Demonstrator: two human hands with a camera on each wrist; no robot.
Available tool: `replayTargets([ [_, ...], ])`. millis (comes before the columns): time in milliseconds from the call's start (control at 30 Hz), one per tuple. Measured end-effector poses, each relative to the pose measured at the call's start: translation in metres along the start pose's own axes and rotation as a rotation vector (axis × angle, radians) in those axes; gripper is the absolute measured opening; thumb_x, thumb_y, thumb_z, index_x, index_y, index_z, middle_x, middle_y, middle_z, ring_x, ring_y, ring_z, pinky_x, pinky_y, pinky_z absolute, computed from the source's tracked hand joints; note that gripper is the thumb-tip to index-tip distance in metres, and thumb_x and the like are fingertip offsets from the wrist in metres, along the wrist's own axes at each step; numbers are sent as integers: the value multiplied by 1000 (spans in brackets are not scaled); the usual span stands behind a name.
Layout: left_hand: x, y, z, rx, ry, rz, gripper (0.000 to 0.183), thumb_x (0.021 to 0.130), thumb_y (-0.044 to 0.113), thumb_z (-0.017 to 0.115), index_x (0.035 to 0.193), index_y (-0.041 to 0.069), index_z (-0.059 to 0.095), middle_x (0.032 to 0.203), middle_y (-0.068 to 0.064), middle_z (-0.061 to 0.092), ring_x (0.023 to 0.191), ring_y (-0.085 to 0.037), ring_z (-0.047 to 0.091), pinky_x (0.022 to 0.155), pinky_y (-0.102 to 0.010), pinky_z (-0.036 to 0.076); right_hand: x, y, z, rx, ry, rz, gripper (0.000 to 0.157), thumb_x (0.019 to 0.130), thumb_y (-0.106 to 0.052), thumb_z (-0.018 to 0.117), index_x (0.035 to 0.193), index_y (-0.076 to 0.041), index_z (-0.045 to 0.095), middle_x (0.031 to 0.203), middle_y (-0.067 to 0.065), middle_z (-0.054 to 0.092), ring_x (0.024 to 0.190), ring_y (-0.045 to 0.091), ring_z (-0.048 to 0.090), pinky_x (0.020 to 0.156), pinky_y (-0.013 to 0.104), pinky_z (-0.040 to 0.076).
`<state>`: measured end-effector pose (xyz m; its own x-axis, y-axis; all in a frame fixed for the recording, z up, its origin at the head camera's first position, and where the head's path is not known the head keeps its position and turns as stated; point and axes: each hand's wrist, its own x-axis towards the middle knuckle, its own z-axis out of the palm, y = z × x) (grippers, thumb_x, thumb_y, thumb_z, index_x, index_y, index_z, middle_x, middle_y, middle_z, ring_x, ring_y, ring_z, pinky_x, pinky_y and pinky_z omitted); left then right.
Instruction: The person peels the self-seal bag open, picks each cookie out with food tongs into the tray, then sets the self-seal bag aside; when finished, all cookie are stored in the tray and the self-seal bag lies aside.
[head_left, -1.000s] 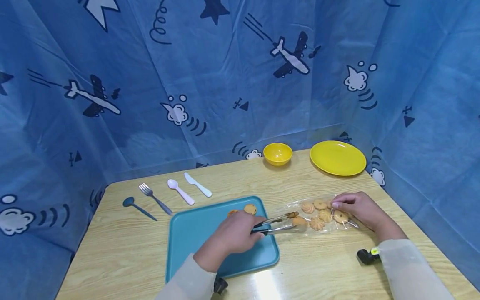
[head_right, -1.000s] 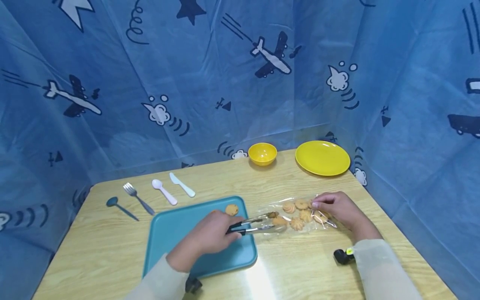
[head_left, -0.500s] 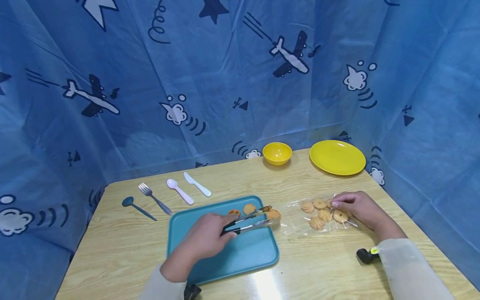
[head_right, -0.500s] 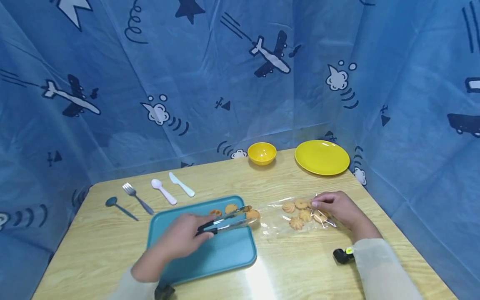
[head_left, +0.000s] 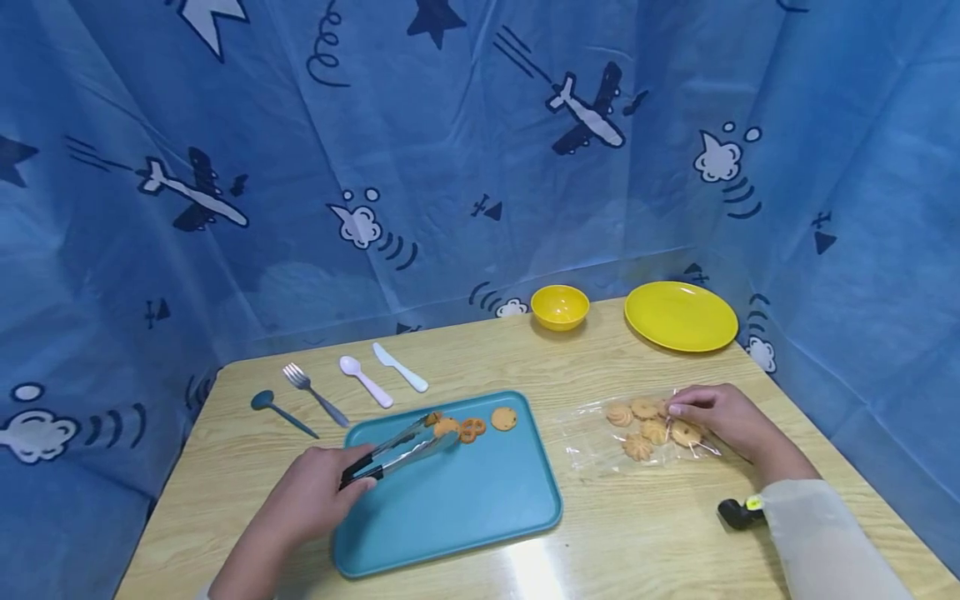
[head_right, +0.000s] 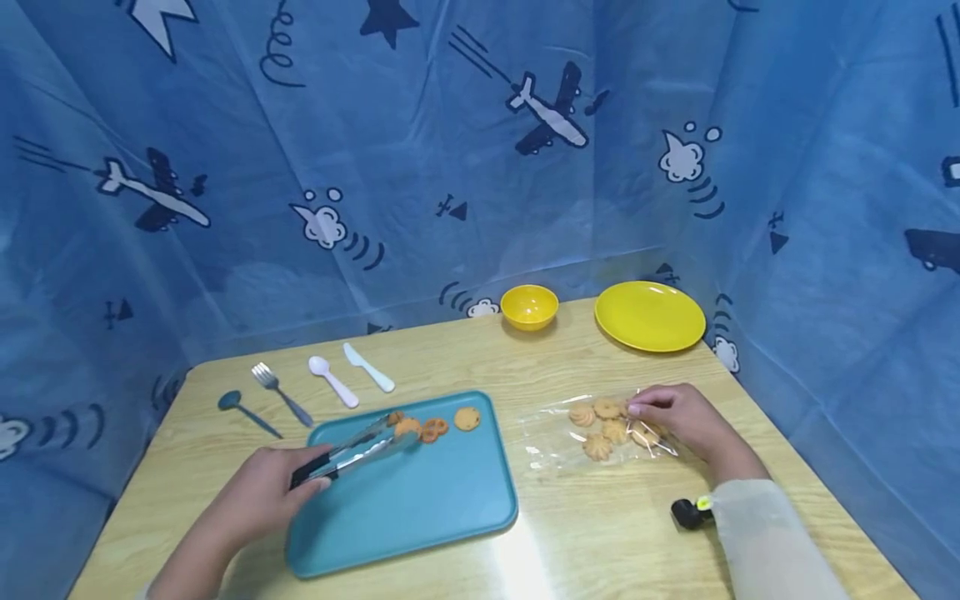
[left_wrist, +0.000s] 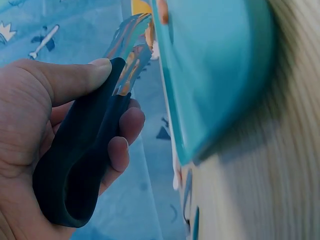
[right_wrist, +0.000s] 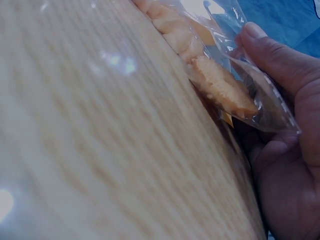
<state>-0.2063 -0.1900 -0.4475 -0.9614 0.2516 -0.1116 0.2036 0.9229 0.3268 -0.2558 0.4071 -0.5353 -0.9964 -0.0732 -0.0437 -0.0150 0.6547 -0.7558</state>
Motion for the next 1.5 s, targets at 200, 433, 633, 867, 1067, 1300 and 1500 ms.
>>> replayTargets([
  [200, 0, -14, 2, 20, -11, -20, 49, 93, 32, 76, 137, 14, 67, 111, -2, 75, 83, -10, 59, 70, -33, 49, -1, 1, 0, 22, -1, -6, 32, 94, -45, 72, 111, -19, 80, 117, 4, 74, 103, 1, 62, 91, 20, 47],
  [433, 3, -15, 7, 33, -22, -42, 49, 93, 32, 77, 137, 12, 67, 108, -3, 74, 79, -13, 57, 70, -33, 50, -1, 0, 0, 8, 2, 2, 33, 93, -47, 72, 110, -20, 81, 117, 2, 74, 104, 2, 62, 93, 22, 47],
  [633, 6, -11, 4, 17, -34, -66, 51, 93, 34, 77, 138, 12, 66, 111, -5, 74, 81, -15, 58, 70, -33, 52, -1, -2, 0, 21, -2, 19, 36, 92, -49, 72, 112, -19, 80, 117, 3, 74, 106, 6, 62, 97, 33, 46],
  [867, 13, 14, 6, -38, 18, 71, 42, 94, 31, 75, 133, 17, 70, 102, 4, 74, 76, -10, 55, 66, -30, 46, -2, -3, -2, 33, -4, 8, 34, 93, -45, 73, 112, -18, 80, 117, 3, 73, 104, 4, 62, 92, 23, 47],
  [1067, 31, 58, 19, -64, -17, 279, 39, 97, 30, 72, 134, 18, 70, 92, 4, 74, 61, -7, 51, 57, -27, 42, -1, -2, -2, 24, -8, 5, 35, 93, -47, 72, 112, -19, 80, 117, 3, 73, 104, 5, 62, 93, 25, 47],
  [1300, 61, 122, 51, -11, -52, 388, 39, 99, 34, 68, 136, 22, 68, 94, 4, 74, 66, -10, 53, 60, -28, 41, -1, -3, -2, 16, -12, 16, 37, 94, -49, 71, 113, -19, 80, 121, 5, 72, 109, 7, 61, 99, 37, 45],
  [1500, 72, 161, 74, 49, -29, 377, 43, 101, 36, 65, 141, 19, 64, 95, 1, 75, 63, -9, 54, 58, -28, 41, -1, -3, -1, 22, -8, 20, 36, 93, -48, 71, 112, -19, 80, 121, 5, 72, 108, 6, 61, 100, 38, 45],
])
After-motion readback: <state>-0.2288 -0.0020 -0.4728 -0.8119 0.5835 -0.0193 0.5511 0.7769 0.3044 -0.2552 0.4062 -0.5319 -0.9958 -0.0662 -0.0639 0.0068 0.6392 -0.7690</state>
